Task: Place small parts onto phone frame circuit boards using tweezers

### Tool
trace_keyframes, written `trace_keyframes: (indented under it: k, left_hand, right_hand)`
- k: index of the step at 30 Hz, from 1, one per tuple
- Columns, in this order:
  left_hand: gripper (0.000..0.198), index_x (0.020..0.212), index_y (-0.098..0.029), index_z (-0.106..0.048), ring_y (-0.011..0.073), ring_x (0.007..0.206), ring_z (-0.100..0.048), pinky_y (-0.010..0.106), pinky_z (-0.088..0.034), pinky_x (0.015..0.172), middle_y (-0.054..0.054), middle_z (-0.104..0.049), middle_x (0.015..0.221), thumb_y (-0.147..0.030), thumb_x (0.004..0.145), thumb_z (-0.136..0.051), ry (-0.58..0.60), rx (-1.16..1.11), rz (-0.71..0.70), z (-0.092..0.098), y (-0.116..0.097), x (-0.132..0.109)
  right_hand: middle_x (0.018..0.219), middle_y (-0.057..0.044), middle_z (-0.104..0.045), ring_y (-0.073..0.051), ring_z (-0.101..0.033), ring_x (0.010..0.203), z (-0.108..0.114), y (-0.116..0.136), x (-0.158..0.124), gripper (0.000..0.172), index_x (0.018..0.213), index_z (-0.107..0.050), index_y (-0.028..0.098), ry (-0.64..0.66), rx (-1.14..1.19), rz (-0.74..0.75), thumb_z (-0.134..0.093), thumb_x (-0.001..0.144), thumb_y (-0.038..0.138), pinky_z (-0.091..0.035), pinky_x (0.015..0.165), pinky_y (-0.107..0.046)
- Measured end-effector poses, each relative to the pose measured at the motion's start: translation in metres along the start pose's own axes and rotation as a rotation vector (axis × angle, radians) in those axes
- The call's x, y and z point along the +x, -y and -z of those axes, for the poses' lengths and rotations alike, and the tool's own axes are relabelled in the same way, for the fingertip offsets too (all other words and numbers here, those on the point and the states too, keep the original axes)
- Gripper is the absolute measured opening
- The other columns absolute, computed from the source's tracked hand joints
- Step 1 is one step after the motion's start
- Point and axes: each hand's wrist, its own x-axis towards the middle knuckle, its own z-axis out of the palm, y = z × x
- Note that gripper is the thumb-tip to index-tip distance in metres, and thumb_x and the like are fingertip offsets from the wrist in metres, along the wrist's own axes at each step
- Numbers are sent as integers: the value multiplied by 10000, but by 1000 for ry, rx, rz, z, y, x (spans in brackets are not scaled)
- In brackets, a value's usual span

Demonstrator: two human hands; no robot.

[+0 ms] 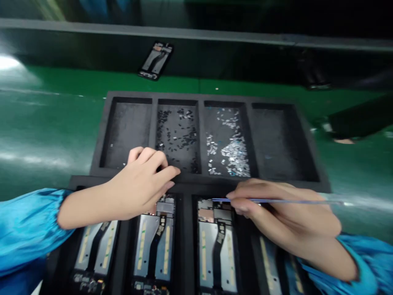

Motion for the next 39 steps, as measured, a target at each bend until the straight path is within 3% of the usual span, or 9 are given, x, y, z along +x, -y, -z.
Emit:
trace_keyframes:
  k: [4,8,12,16,23,30,39]
  left_hand:
    - [350,1313,-182,-622,261,1040,-462,435,-335,901,100,-576,1105,-210,1083,-360,108,-147,55,12,5,3]
    - [434,1385,-223,-586,226,1156,-491,404,-367,1011,75,-610,1214,-138,1080,-289,263,-420,44,29,23,7]
    - [422,1332,-218,-629,178,1216,-525,350,-372,1084,48,-628,1286,-94,1056,-336,283,-575,-27,39,38,11]
    - [426,1312,-227,-651,180,1220,-551,361,-395,1105,62,-630,1291,-82,1042,-356,274,-578,-37,40,41,13]
    - [394,1333,-254,-642,179,1277,-547,361,-413,1122,69,-610,1347,-136,1081,-363,295,-660,-46,39,48,12]
    - [363,1309,-254,-658,178,1224,-568,322,-418,1075,54,-633,1301,-140,1082,-399,274,-668,-58,37,49,15]
    - [355,1309,-266,-660,165,1219,-558,285,-392,1070,32,-625,1291,-139,1083,-417,291,-704,-50,37,49,15]
  right_hand:
    - [713,11,-751,-168,-720,551,-21,-12,-5,321,737,-596,274,-94,51,108,-549,1053,248,-608,520,-282]
    - [764,9,-755,-182,-764,670,-25,-22,-16,308,763,-553,282,-79,4,107,-509,1039,154,-619,598,-282]
    - [816,12,-770,-170,-769,721,-28,-22,-18,294,779,-565,277,-103,2,170,-554,1002,85,-603,603,-258]
    - [769,19,-759,-154,-744,653,-33,-20,-14,308,738,-513,248,-153,66,195,-564,1025,150,-581,558,-260]
    - [719,11,-760,-146,-739,603,-32,-13,-5,318,809,-597,234,-108,8,205,-468,1098,274,-570,544,-244]
    - [689,-19,-754,-133,-738,588,-31,-8,0,432,723,-589,213,-62,-61,211,-429,1114,302,-560,540,-211]
    - [686,-13,-705,-130,-670,546,-29,-11,0,303,868,-627,185,49,14,249,-482,1099,316,-528,534,-249]
